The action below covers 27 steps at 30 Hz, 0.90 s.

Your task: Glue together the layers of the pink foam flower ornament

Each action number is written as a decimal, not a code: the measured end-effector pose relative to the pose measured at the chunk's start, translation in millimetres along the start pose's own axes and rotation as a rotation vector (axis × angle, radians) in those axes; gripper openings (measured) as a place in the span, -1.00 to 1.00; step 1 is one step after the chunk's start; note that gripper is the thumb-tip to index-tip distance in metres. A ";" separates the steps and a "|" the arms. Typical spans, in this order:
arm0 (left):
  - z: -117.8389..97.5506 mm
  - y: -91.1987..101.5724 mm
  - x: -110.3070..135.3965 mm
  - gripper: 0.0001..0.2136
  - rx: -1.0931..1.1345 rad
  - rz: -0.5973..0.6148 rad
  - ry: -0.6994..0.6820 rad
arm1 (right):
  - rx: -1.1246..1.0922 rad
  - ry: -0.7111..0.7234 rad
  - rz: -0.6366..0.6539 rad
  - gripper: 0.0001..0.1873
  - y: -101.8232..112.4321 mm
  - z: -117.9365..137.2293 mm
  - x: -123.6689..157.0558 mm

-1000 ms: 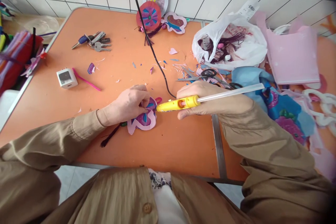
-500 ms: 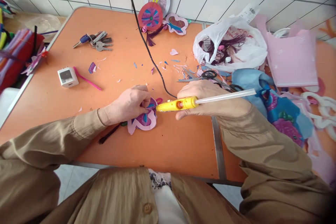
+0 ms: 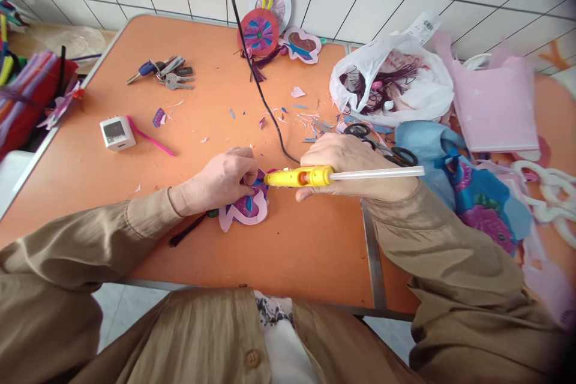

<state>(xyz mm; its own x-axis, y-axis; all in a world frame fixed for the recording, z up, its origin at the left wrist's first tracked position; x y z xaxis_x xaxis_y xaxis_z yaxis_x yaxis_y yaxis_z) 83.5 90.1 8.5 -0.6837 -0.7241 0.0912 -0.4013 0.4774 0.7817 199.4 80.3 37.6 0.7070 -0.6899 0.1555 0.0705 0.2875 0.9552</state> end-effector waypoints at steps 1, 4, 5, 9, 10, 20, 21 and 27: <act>-0.2 0.2 0.0 -0.78 0.002 -0.003 -0.002 | -0.001 -0.001 0.013 -0.33 -0.5 0.2 0.4; -0.8 0.6 -0.2 -0.78 0.001 -0.004 -0.006 | -0.006 -0.029 0.048 -0.32 -3.4 -1.6 1.3; -1.1 0.6 -0.3 -0.78 -0.004 -0.003 -0.005 | -0.005 -0.039 0.047 -0.33 -4.1 -2.6 1.1; -1.7 0.6 -0.5 -0.75 -0.017 -0.003 0.006 | -0.017 -0.074 -0.072 -0.33 1.4 -8.5 -0.9; -1.7 1.2 -0.5 -0.75 -0.021 -0.010 0.012 | -0.034 -0.088 -0.098 -0.33 3.6 -10.6 -0.6; 2.4 7.1 -0.4 -0.75 0.006 -0.040 0.023 | -0.164 -0.205 -0.205 -0.34 29.2 -30.4 12.2; 3.3 7.3 -0.1 -0.73 0.011 -0.039 0.025 | -0.160 -0.220 -0.214 -0.34 29.2 -33.5 12.5; 4.7 13.2 0.6 -0.73 0.048 -0.130 0.020 | -0.159 -0.263 -0.297 -0.33 30.3 -43.5 12.0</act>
<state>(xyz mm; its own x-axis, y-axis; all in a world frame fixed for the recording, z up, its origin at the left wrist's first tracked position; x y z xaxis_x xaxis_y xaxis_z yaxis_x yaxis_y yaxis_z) 74.9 98.3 15.9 -0.6119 -0.7909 0.0043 -0.5146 0.4022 0.7573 240.7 109.6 57.4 0.4375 -0.8982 -0.0421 0.3667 0.1355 0.9204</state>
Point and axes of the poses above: each hand's wrist, its own x-axis away from the middle knuckle, its own y-axis out of the back of the hand, z = x × y, the point moved 9 cm from there along -x, towards the middle knuckle, and after that the axes turned 2 degrees about -z, right-handed, at the moved point
